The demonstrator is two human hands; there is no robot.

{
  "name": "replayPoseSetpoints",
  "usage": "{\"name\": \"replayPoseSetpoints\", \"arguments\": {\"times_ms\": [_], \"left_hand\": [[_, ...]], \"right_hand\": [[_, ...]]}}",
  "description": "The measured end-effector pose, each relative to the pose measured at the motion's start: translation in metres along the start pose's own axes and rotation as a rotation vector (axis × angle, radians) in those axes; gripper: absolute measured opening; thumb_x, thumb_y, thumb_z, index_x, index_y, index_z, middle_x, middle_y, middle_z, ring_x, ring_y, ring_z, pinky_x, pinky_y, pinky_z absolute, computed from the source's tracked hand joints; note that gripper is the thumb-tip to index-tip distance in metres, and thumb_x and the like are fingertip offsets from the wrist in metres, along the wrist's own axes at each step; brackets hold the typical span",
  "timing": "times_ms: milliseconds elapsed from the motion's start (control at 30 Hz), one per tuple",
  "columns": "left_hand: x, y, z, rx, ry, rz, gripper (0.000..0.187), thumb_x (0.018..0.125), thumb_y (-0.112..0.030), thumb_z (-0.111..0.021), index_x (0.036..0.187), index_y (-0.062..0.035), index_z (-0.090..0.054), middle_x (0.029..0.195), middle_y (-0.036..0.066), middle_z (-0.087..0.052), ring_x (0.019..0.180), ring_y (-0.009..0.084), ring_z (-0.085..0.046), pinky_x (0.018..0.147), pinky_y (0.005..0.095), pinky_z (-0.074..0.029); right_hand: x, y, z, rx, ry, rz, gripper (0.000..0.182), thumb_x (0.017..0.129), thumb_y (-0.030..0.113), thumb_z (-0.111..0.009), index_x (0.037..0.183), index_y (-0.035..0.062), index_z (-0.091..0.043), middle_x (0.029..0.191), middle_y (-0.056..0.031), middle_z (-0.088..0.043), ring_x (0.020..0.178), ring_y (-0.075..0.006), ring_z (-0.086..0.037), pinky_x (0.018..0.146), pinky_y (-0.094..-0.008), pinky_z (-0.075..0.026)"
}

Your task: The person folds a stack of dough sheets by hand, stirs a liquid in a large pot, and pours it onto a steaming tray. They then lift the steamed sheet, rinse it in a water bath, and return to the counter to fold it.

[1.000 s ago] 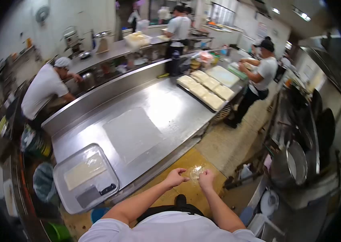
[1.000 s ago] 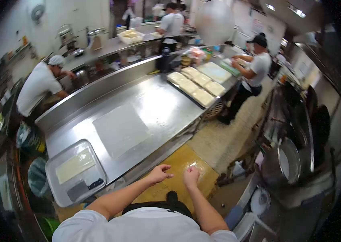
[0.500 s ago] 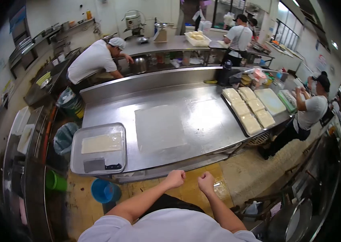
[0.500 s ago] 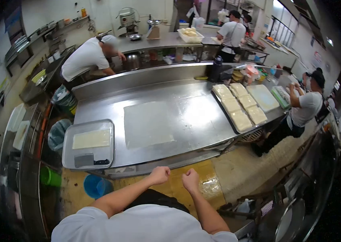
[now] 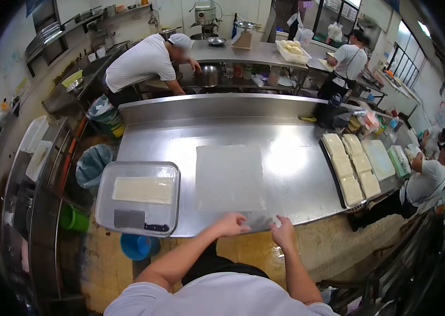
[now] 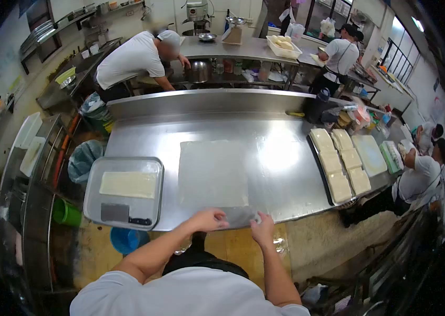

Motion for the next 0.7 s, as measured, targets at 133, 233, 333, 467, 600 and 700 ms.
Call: {"name": "replayPoseSetpoints", "arguments": {"times_ms": [133, 233, 333, 467, 600, 700], "left_hand": [[0.069, 0.064, 0.129, 0.015, -0.34, 0.102, 0.051, 0.085, -0.046, -0.077, 0.119, -0.0096, -0.074, 0.107, 0.012, -0.077, 0.097, 0.0289, -0.073, 0.088, 0.0398, -0.057], [0.111, 0.099, 0.22, 0.04, -0.485, 0.183, 0.035, 0.086, -0.039, -0.075, 0.109, -0.0117, -0.077, 0.106, 0.013, -0.076, 0.096, 0.0301, -0.073, 0.086, 0.0415, -0.057], [0.15, 0.129, 0.277, 0.154, -0.637, 0.188, 0.029, 0.087, -0.029, -0.073, 0.106, -0.0066, -0.075, 0.11, 0.017, -0.073, 0.104, 0.0342, -0.07, 0.09, 0.044, -0.056], [0.188, 0.141, 0.305, 0.259, -0.573, 0.267, 0.036, 0.088, -0.025, -0.072, 0.113, 0.0005, -0.071, 0.118, 0.02, -0.068, 0.111, 0.0372, -0.066, 0.093, 0.0465, -0.055], [0.201, 0.131, 0.31, 0.353, -0.472, 0.322, 0.035, 0.088, -0.025, -0.072, 0.112, 0.0007, -0.07, 0.117, 0.02, -0.068, 0.112, 0.0363, -0.066, 0.095, 0.0459, -0.054], [0.209, 0.133, 0.306, 0.353, -0.476, 0.296, 0.032, 0.088, -0.024, -0.072, 0.109, 0.0003, -0.071, 0.116, 0.02, -0.068, 0.111, 0.0367, -0.066, 0.096, 0.0461, -0.054]], "right_hand": [[0.077, -0.023, -0.042, -0.02, -0.002, -0.033, 0.058, 0.084, 0.024, -0.077, 0.133, -0.0045, -0.062, 0.129, -0.0243, -0.066, 0.113, -0.0341, -0.066, 0.097, -0.0426, -0.054], [0.122, 0.015, -0.049, 0.003, 0.067, -0.079, 0.058, 0.084, 0.022, -0.075, 0.133, -0.0051, -0.062, 0.13, -0.0245, -0.066, 0.111, -0.0337, -0.067, 0.096, -0.0422, -0.054], [0.16, 0.047, -0.063, 0.108, 0.11, -0.106, 0.056, 0.085, 0.019, -0.073, 0.134, -0.0062, -0.061, 0.129, -0.0237, -0.067, 0.11, -0.0299, -0.068, 0.092, -0.0388, -0.055], [0.188, 0.1, -0.072, 0.158, 0.163, -0.136, 0.054, 0.087, 0.018, -0.072, 0.134, -0.0062, -0.061, 0.13, -0.022, -0.067, 0.108, -0.0254, -0.069, 0.091, -0.0359, -0.055], [0.203, 0.107, -0.077, 0.182, 0.187, -0.158, 0.053, 0.089, 0.018, -0.072, 0.134, -0.0061, -0.061, 0.131, -0.0212, -0.067, 0.106, -0.0238, -0.069, 0.089, -0.0352, -0.055], [0.213, 0.107, -0.076, 0.191, 0.206, -0.191, 0.052, 0.089, 0.018, -0.072, 0.134, -0.0058, -0.062, 0.129, -0.0211, -0.068, 0.103, -0.0234, -0.069, 0.088, -0.0349, -0.055]]}}
Point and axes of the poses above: each hand's wrist, its own x-axis towards the middle knuckle, its own z-axis out of the back of the hand, y = z × x, the point moved 4 cm from there along x, towards the middle knuckle
